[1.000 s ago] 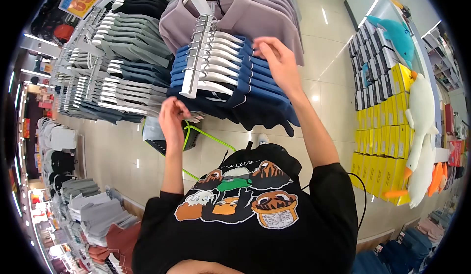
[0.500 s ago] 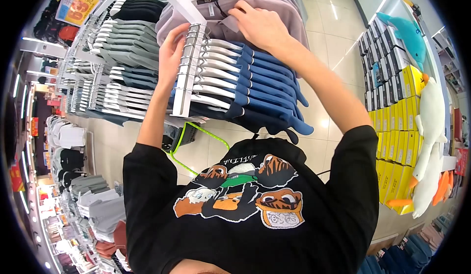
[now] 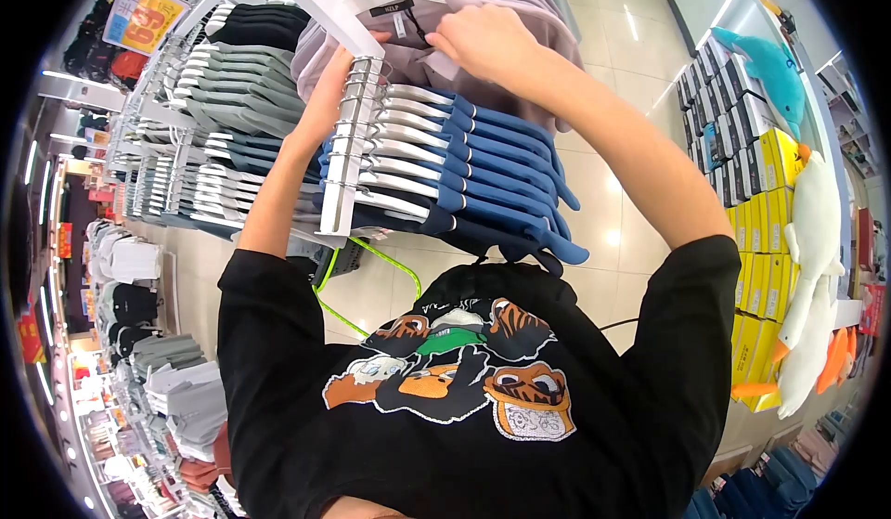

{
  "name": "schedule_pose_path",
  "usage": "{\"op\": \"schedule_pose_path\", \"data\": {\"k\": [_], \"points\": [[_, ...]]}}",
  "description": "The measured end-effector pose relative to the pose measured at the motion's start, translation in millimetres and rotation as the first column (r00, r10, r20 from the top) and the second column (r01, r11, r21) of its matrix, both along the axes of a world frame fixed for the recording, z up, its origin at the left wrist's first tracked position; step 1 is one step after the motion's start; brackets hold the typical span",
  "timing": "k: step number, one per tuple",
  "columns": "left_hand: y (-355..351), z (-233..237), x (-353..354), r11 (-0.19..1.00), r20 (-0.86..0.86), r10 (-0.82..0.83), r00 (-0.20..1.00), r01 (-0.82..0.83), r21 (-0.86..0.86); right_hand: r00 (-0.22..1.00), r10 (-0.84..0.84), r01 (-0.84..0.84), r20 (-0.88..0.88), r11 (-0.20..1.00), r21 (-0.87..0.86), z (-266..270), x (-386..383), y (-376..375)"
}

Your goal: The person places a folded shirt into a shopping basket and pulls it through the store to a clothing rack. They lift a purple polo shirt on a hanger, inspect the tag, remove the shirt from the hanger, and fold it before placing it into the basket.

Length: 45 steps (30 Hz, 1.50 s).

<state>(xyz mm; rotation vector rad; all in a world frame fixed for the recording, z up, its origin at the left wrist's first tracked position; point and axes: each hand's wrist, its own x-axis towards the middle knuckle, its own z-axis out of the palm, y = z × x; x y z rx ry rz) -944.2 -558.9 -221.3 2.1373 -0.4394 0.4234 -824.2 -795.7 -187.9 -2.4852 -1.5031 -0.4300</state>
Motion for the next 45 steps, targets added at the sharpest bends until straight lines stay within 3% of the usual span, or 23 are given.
{"op": "schedule_pose_path", "data": {"k": [1,5,7,8,12,14,18,20,24,26,28,30,32,35,37,39,41,43,45], "points": [[-0.9,0.4,-1.6,0.996,-0.088,-0.040,0.995,0.033,-0.082,0.998,-0.066,0.064,-0.016,0.990,-0.127,7.9,-1.7,5.3],[3.5,3.6,-0.6,0.996,-0.139,-0.062,0.988,0.051,-0.079,0.997,-0.071,0.066,-0.043,0.992,-0.106,24.0,-8.9,27.5],[3.8,4.5,-1.9,0.992,-0.174,-0.065,0.983,0.045,-0.116,0.979,-0.116,0.088,-0.167,0.983,-0.163,27.8,-9.6,36.3],[5.7,2.6,-0.3,0.996,-0.153,-0.055,0.987,0.043,-0.076,0.996,-0.080,0.075,-0.033,0.990,-0.116,8.4,6.0,41.4],[2.0,2.5,-5.1,0.999,-0.096,-0.047,0.994,0.047,-0.012,0.995,-0.075,0.077,-0.059,0.996,0.033,-13.0,24.3,46.4],[3.3,0.3,-4.5,0.998,-0.104,-0.063,0.993,0.060,-0.031,0.986,-0.065,0.088,-0.157,0.986,0.144,-6.9,15.2,39.1],[3.2,-2.2,-3.3,0.996,-0.108,-0.068,0.992,0.062,-0.062,0.981,-0.117,0.129,-0.152,0.989,0.072,-4.4,5.9,40.1],[3.0,-2.3,-4.2,0.996,-0.091,-0.078,0.993,0.073,-0.056,0.995,-0.092,0.096,-0.036,0.982,0.164,-19.4,11.3,45.8],[5.9,-4.8,-5.6,0.997,-0.139,-0.057,0.989,0.048,-0.068,0.991,-0.017,0.049,-0.135,0.970,0.239,-10.1,8.3,37.6],[6.9,-10.1,-5.7,0.996,-0.139,-0.051,0.989,0.040,-0.081,0.901,0.073,0.077,-0.428,0.943,0.323,11.4,-8.2,26.9],[3.3,-6.5,-8.3,0.994,-0.159,-0.047,0.986,0.031,-0.105,0.859,0.131,0.091,-0.495,0.912,0.399,19.4,-10.7,24.0],[1.3,-7.8,-9.2,0.992,-0.180,-0.043,0.983,0.020,-0.124,0.727,0.221,0.155,-0.650,0.869,0.469,39.7,-23.4,21.4],[0.7,-16.3,-8.0,0.982,-0.079,-0.050,0.996,0.034,-0.185,0.715,0.261,0.153,-0.649,0.847,0.510,35.4,-18.5,25.9],[-11.3,-19.4,-9.0,0.945,-0.113,0.034,0.993,-0.069,-0.320,0.670,0.336,0.155,-0.662,0.809,0.568,30.6,-17.8,29.7],[-14.1,-23.5,-2.8,0.941,-0.094,0.101,0.990,-0.126,-0.313,0.755,0.293,0.127,-0.587,0.812,0.569,29.0,-19.4,32.8],[-15.9,-26.1,0.9,0.959,0.053,0.254,0.966,-0.245,-0.143,0.765,0.288,0.113,-0.577,0.821,0.560,32.0,-25.8,28.6],[-11.9,-30.2,6.8,0.957,0.016,0.205,0.979,-0.197,-0.211,0.776,0.280,0.098,-0.565,0.832,0.546,32.6,-30.9,25.2],[-10.8,-32.2,7.3,0.932,-0.047,0.095,0.994,-0.106,-0.347,0.712,0.344,0.117,-0.612,0.802,0.586,25.6,-33.8,24.1],[-12.1,-31.5,5.0,0.937,-0.049,0.120,0.992,-0.129,-0.324,0.713,0.334,0.085,-0.616,0.831,0.549,17.4,-35.6,17.1]]}}
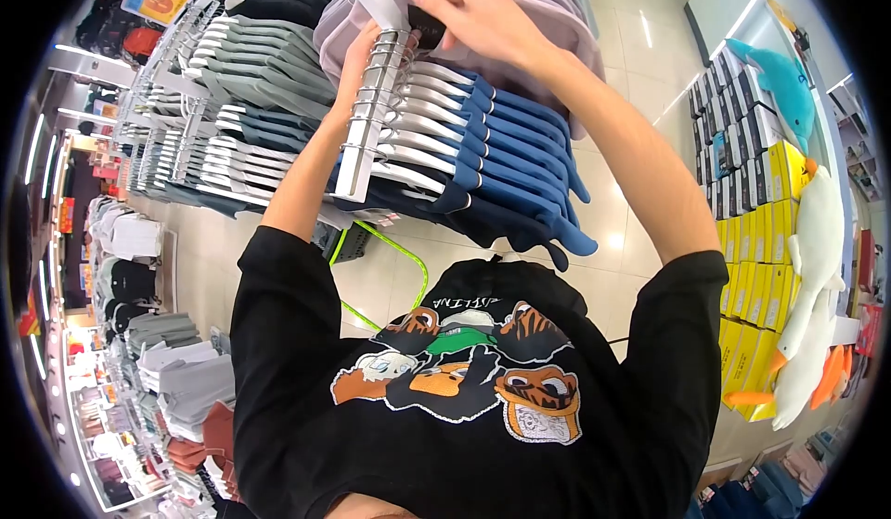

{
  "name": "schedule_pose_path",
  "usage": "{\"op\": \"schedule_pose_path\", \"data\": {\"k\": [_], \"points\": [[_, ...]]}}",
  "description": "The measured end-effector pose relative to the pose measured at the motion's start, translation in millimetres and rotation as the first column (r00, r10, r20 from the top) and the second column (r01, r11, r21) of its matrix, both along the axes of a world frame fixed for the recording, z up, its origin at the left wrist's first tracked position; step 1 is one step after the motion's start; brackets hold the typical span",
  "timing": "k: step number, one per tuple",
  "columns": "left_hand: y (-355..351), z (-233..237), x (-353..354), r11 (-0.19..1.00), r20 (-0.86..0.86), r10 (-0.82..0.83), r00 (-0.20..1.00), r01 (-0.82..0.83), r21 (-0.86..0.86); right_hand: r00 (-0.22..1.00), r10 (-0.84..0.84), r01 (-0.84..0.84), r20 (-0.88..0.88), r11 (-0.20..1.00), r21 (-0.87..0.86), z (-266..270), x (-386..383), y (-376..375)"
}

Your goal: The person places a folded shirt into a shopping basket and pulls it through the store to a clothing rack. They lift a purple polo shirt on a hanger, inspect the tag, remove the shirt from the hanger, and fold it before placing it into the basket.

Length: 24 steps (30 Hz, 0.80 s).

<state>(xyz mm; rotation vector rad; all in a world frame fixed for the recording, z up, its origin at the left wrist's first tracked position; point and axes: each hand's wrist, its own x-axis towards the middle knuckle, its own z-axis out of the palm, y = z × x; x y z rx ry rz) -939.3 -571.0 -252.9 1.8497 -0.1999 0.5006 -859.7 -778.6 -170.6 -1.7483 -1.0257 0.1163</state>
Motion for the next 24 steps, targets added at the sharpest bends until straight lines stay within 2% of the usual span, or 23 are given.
{"op": "schedule_pose_path", "data": {"k": [2,4,6,8,9,10,12,14,16,18,20,21,22,24], "points": [[-1.7,2.8,-1.7,0.999,0.048,-0.021,0.999,0.018,0.049,1.000,0.026,-0.025,0.017,0.998,-0.050,-9.1,-3.5,-5.0],[-0.1,1.9,-0.3,0.999,0.047,-0.034,0.998,0.033,0.041,0.994,0.029,-0.023,-0.101,0.998,0.062,-18.2,-6.4,-7.0],[4.3,-3.0,2.9,0.998,0.041,-0.051,0.998,0.050,0.035,0.992,-0.010,0.019,-0.125,0.997,0.070,-27.5,-1.7,-3.9],[9.7,-12.3,7.0,0.995,0.017,-0.097,0.995,0.098,-0.010,0.995,-0.091,0.097,0.042,0.982,-0.159,-31.7,1.3,-1.7],[7.3,-8.4,1.4,0.982,-0.015,-0.144,0.989,0.141,-0.125,0.991,-0.075,0.102,0.113,0.963,-0.250,-30.6,2.7,-0.2],[9.9,-8.3,0.6,0.982,-0.016,-0.138,0.990,0.134,-0.132,0.991,-0.068,0.094,0.111,0.962,-0.257,-29.6,4.0,0.0],[19.5,-6.9,1.1,0.983,0.008,-0.162,0.987,0.160,0.090,0.975,-0.072,0.131,0.212,0.952,-0.276,-24.7,8.9,-1.6],[21.4,-8.7,-3.2,0.988,0.006,-0.116,0.993,0.114,0.101,0.970,-0.048,0.105,0.239,0.967,-0.233,-16.4,16.2,-2.8],[12.3,3.2,-20.8,0.994,0.038,-0.037,0.999,0.041,-0.101,0.999,-0.027,0.028,-0.020,0.999,0.032,16.3,3.6,-8.9],[16.9,17.2,-39.5,0.991,0.000,-0.003,1.000,0.003,-0.131,0.998,-0.058,0.058,-0.001,0.998,0.014,35.0,2.4,-17.4],[23.3,30.0,-50.7,0.961,0.014,0.165,0.986,-0.158,-0.227,0.988,0.048,-0.048,-0.148,0.999,0.003,40.8,10.0,-23.2],[18.9,42.7,-57.0,0.953,0.070,0.236,0.969,-0.217,-0.209,0.976,0.098,-0.106,-0.192,0.994,-0.032,45.1,9.9,-26.1],[15.8,51.8,-62.2,0.950,0.120,0.281,0.952,-0.259,-0.173,0.977,0.098,-0.105,-0.191,0.994,-0.026,44.4,9.3,-28.5],[6.6,70.5,-71.0,0.960,0.145,0.279,0.949,-0.275,-0.046,0.999,0.008,-0.015,-0.041,0.984,-0.177,41.2,8.0,-32.5]]}}
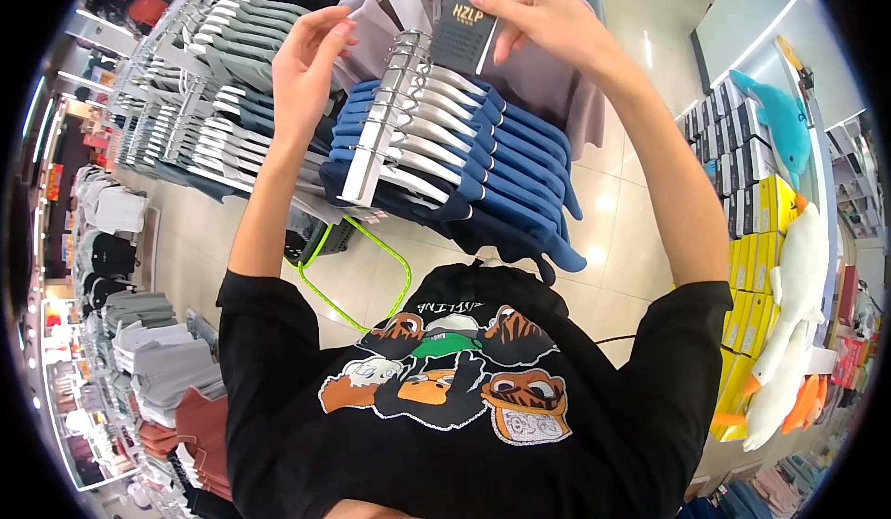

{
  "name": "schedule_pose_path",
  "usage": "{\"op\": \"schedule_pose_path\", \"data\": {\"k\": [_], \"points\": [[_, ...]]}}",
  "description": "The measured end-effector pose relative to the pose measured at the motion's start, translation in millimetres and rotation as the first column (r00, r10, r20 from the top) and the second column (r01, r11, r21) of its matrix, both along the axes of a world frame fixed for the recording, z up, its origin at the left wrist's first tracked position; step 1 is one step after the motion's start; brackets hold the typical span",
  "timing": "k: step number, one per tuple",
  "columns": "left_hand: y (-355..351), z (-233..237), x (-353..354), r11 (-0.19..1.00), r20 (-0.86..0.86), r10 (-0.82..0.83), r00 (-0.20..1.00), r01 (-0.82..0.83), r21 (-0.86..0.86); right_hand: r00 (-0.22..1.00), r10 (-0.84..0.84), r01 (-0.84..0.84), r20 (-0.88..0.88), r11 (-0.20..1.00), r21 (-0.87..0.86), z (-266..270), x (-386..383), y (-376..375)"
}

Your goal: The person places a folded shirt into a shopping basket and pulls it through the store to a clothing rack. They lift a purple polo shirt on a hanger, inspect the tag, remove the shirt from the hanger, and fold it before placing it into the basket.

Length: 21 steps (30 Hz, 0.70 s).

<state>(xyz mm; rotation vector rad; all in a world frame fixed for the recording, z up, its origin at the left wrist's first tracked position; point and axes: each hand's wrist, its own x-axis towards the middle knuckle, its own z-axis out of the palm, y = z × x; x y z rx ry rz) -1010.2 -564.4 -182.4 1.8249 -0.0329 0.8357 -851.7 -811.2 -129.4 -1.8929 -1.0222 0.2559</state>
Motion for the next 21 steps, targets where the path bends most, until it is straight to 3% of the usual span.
{"op": "schedule_pose_path", "data": {"k": [3,4,6,8,10,13,21], "points": [[-21.4,29.4,-8.9,0.955,-0.162,-0.050,0.986,0.094,0.280,0.990,0.103,-0.106,-0.092,0.994,-0.026,2.6,-7.3,-4.8],[-29.1,31.7,-9.0,0.895,-0.154,-0.022,0.988,0.088,0.437,0.978,0.137,-0.141,-0.155,0.990,-0.013,1.7,-9.8,-6.0],[-45.1,33.2,-8.4,0.801,-0.129,-0.019,0.991,0.092,0.591,0.974,0.145,-0.146,-0.175,0.989,0.009,1.6,-15.8,-7.7],[-54.9,27.5,-4.8,0.818,-0.218,-0.010,0.976,0.133,0.560,0.936,0.238,-0.237,-0.257,0.971,0.037,6.3,-23.1,-8.7],[-56.1,28.2,0.4,0.917,-0.413,-0.160,0.896,0.290,0.274,0.936,0.239,-0.234,-0.257,0.971,0.051,4.5,-26.4,-10.9],[-57.3,32.0,0.1,0.923,-0.486,-0.224,0.845,0.344,0.173,0.928,0.260,-0.253,-0.269,0.966,0.061,3.9,-29.2,-15.9],[-55.3,32.7,0.2,0.908,-0.513,-0.275,0.813,0.394,0.139,0.933,0.242,-0.250,-0.267,0.968,0.005,0.7,-26.4,-17.9]]}}
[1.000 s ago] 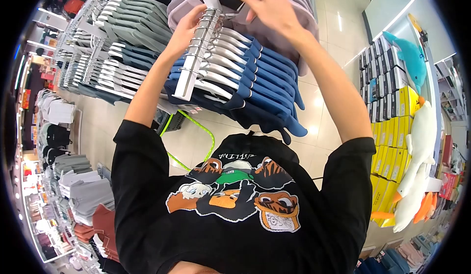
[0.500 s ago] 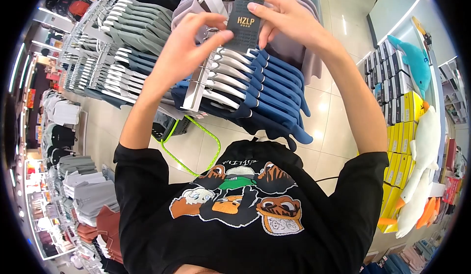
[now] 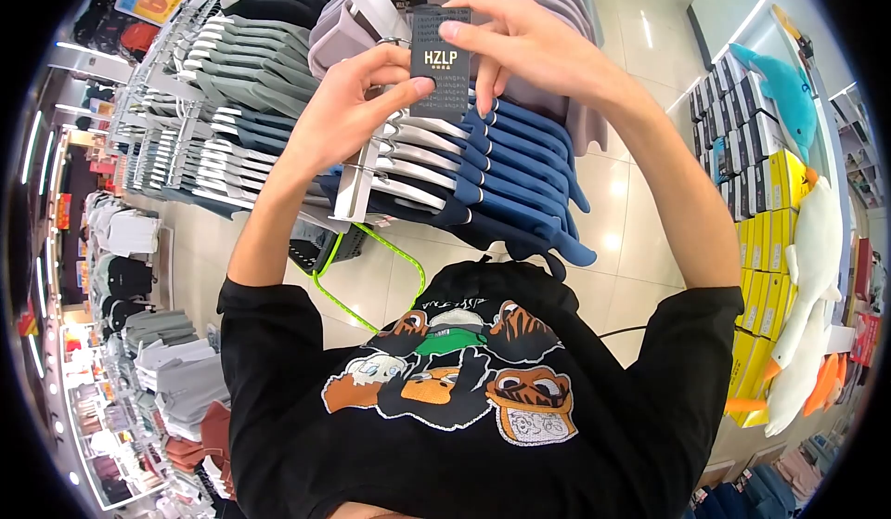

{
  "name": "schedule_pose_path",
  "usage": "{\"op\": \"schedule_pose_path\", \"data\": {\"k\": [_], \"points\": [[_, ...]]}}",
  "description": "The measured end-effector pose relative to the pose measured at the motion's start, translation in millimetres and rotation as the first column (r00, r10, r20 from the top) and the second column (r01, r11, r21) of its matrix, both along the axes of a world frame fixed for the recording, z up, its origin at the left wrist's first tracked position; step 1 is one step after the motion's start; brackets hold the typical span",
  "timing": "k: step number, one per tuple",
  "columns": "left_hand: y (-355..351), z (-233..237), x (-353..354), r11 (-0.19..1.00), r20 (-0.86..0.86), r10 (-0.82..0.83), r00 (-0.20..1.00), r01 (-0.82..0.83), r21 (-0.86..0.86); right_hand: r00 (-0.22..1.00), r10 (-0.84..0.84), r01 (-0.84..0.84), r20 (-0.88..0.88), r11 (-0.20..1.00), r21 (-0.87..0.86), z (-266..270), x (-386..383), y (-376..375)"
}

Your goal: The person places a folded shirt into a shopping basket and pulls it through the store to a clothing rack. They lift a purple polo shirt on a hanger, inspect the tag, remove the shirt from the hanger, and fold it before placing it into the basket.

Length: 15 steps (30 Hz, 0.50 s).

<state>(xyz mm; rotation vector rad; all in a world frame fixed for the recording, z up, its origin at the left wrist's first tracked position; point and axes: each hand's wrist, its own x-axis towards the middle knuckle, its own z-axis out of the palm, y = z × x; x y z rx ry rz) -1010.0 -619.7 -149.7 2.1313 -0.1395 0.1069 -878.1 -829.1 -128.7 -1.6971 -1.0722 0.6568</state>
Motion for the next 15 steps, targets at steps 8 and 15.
{"op": "schedule_pose_path", "data": {"k": [8,15], "points": [[23.4,-9.7,-2.3,0.992,0.381,0.077,0.922,-0.109,0.062,0.981,-0.125,0.121,0.150,0.992,0.036,3.5,7.0,-7.3],[79.6,-65.6,39.1,0.970,0.217,0.219,0.951,-0.237,0.060,0.965,-0.213,0.224,0.155,0.973,-0.061,14.3,0.8,16.8]]}}
